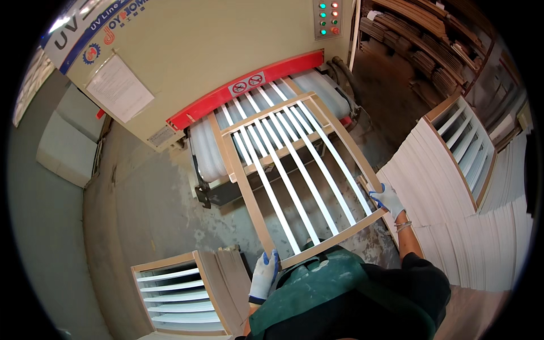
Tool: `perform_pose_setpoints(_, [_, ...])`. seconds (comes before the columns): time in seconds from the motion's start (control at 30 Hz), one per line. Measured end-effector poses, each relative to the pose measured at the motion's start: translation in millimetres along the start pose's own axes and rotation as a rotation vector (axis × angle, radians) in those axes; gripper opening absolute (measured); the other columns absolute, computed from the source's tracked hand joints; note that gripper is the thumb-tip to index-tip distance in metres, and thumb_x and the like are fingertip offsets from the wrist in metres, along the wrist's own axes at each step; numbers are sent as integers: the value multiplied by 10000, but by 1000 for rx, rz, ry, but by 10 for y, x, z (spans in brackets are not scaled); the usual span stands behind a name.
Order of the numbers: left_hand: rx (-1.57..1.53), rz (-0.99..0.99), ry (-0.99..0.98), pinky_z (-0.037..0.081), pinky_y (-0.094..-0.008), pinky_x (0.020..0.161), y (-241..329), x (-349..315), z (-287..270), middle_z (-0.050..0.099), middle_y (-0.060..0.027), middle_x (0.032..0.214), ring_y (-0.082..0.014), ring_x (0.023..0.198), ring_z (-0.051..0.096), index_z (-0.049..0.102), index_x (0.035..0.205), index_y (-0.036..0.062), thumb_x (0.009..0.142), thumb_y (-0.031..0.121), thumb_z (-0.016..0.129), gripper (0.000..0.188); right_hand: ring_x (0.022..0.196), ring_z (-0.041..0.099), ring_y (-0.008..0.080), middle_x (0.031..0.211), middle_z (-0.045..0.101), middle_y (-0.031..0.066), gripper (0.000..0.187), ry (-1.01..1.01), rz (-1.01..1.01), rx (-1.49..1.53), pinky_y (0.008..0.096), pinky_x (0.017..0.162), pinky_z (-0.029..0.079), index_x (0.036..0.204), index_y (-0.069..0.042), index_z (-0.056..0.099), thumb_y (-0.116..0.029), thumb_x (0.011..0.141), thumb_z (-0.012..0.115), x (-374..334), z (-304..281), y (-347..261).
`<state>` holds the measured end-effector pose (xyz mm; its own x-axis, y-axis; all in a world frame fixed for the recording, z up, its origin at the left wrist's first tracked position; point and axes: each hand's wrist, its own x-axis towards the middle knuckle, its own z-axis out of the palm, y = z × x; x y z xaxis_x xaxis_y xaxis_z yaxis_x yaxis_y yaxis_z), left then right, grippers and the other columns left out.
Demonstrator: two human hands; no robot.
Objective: The person repeatedly picks up a wooden slatted panel from a stack, places it onto a conveyor belt, and then retrieves it after it passes through a UV processing machine. The person stacks the processed panels on a separate pile to the right.
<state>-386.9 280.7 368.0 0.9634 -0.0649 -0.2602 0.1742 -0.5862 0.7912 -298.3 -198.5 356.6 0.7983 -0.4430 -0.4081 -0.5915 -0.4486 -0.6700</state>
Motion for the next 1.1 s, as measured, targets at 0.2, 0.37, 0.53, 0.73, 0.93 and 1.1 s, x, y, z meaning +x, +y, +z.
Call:
perform_pose_setpoints(0.2, [-155, -292, -170, 487, -380, 830, 265, -38, -85, 638, -185, 941, -300, 918, 642, 614, 1127, -12, 1065, 364, 496, 399, 763, 725, 251, 914, 749, 167, 450, 11, -34, -29, 371, 678, 559, 1070, 23, 703, -291, 768, 814, -46, -25, 61])
perform_pose_setpoints(0.37, [-112, -184, -105, 479, -394, 826, -20, -72, 47, 642, -190, 907, -318, 889, 629, 607, 1085, -24, 1057, 372, 492, 414, 829, 728, 274, 946, 750, 189, 455, 36, -65, -81, 378, 755, 560, 1071, 29, 705, -287, 762, 815, 42, -4, 196])
perform_pose_setpoints(0.53, [-77, -120, -99, 469, -442, 819, 212, -118, 20, 653, -262, 948, -430, 926, 628, 597, 1064, -46, 1046, 357, 490, 417, 670, 703, 253, 814, 731, 147, 422, 2, -30, -62, 376, 636, 548, 1036, 9, 706, -296, 766, 815, -31, -70, 114])
perform_pose_setpoints(0.73, [-233, -281, -138, 462, -415, 839, 28, -54, 87, 646, -252, 956, -396, 892, 615, 590, 1101, -53, 1054, 386, 484, 454, 613, 666, 232, 770, 711, 128, 389, -6, -17, -2, 368, 598, 527, 1020, -7, 710, -300, 783, 805, -98, -105, -23])
perform_pose_setpoints(0.93, [-168, -339, -161, 462, -401, 835, 97, -47, 93, 640, -233, 935, -369, 880, 612, 591, 1107, -53, 1056, 410, 478, 480, 551, 609, 166, 757, 677, 101, 528, -16, -70, -25, 324, 535, 486, 1173, 12, 627, -334, 813, 799, 70, -63, 216])
perform_pose_setpoints(1.1, [-94, -146, -88, 464, -381, 797, 209, -97, 99, 629, -159, 865, -278, 808, 592, 598, 1074, -43, 1053, 424, 488, 481, 558, 637, 193, 791, 695, 123, 582, -12, -42, -41, 331, 524, 496, 1213, 22, 610, -330, 797, 815, 72, -81, 206])
